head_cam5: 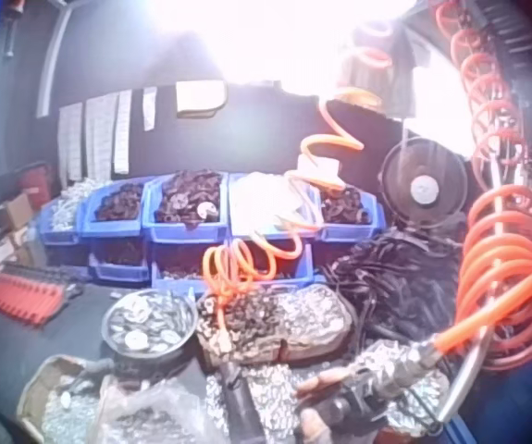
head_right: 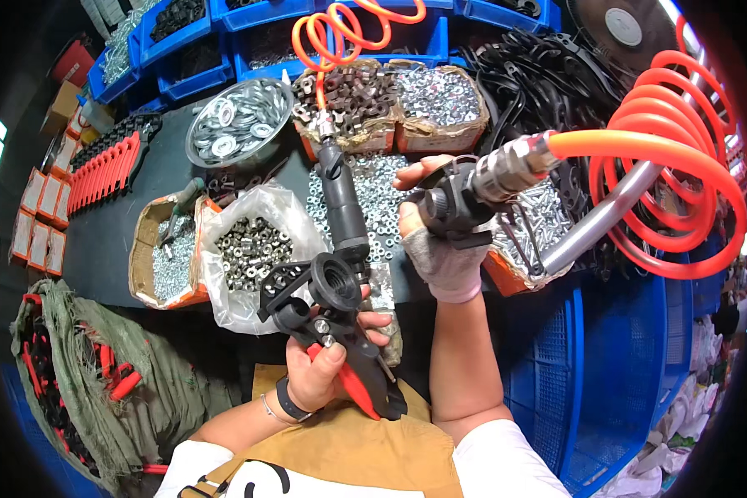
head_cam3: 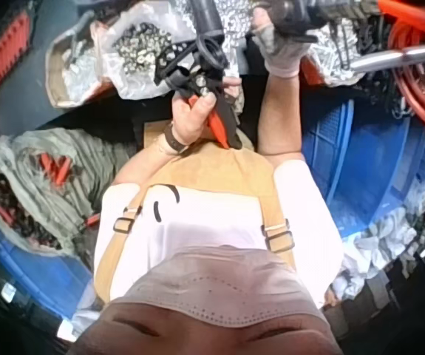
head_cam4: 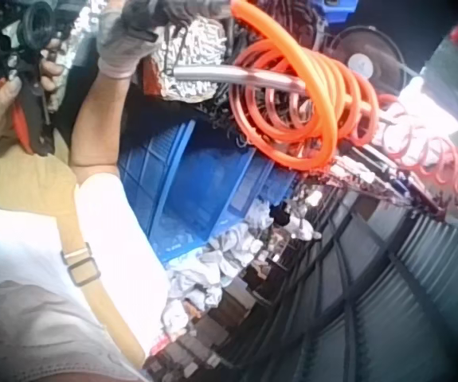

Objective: The person assembles mechanical components, including plastic components, metal pins, and screws, into a mechanical housing. The assembly is performed using a pneumatic screwdriver and a manual crimping tool.

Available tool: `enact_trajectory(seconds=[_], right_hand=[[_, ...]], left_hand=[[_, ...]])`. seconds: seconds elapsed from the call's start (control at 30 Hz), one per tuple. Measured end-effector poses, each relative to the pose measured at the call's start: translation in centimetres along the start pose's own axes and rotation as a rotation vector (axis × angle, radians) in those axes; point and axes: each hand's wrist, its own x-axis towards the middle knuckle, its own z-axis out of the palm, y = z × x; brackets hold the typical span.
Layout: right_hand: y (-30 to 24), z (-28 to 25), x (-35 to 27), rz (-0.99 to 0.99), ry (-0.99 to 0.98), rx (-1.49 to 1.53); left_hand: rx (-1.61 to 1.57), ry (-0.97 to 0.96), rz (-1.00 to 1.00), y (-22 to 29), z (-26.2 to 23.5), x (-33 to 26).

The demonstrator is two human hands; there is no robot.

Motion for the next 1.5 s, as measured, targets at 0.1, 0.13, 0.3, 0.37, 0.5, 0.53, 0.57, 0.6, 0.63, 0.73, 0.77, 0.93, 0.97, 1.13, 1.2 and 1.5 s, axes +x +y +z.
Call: enact_trajectory(seconds=[0.1, 0.13, 0.3, 0.37, 0.5, 0.53, 0.57, 0.6, 0.63, 0.73, 0.77, 0.93, 0.97, 1.13, 1.2, 1.5], right_hand=[[-1.4, 0.4, 0.2, 0.139, 0.07, 0.078], [-2.2, 0.1, -0.3, 0.247, 0.064, 0.062], [-3.0, 0.0, -1.0, 0.197, 0.034, -0.007], [-3.4, -0.5, -2.5, 0.163, 0.01, 0.02], [-4.6, -0.1, -1.9, 0.12, -0.055, -0.185], [-4.0, 0.9, -1.6, -0.009, 0.018, -0.065], [-3.6, 0.5, -2.2, 0.039, 0.002, 0.022], [-3.1, 0.0, -2.6, 0.086, -0.016, 0.111], [-3.1, -0.4, -2.8, 0.075, -0.017, 0.111], [-5.1, 0.1, -2.9, 0.162, -0.02, -0.016], [-5.7, 0.5, -3.0, 0.179, 0.063, 0.04], [-11.9, 0.9, -4.9, -0.016, 0.133, 0.192], [-13.2, 1.6, -4.9, -0.098, 0.124, 0.264], [-16.3, 2.8, -3.8, -0.262, -0.128, 0.247], [-15.5, 3.4, -3.8, -0.342, -0.084, 0.189], [-16.5, 3.1, -4.5, -0.335, -0.063, 0.109]], left_hand=[[0.031, 0.042, 0.037, 0.4, -0.1, 0.2], [0.03, 0.066, 0.06, 0.1, -0.4, 0.1], [0.069, 0.03, 0.006, 0.8, 0.0, 0.6], [0.061, 0.043, 0.027, 0.8, 0.5, 0.4], [0.085, 0.072, 0.012, 1.2, 0.8, 0.3], [0.041, 0.085, 0.003, 1.3, 1.0, 0.1], [0.024, 0.061, -0.03, 1.1, 0.7, -0.1], [0.026, 0.052, -0.023, 1.2, 1.1, -0.3], [0.013, 0.078, -0.017, 1.2, 1.5, -0.4], [0.023, 0.125, -0.005, 2.0, 1.7, -1.2], [0.089, 0.119, -0.036, 2.5, 1.2, -1.3], [0.856, 0.121, 0.064, 4.3, 1.1, -2.4], [0.878, 0.117, 0.033, 4.7, 1.6, -2.4], [1.123, 0.036, 0.277, 3.8, 2.2, -2.1], [1.064, 0.029, 0.237, 3.7, 2.7, -2.1], [1.013, 0.003, 0.26, 2.8, 2.4, -1.5]])
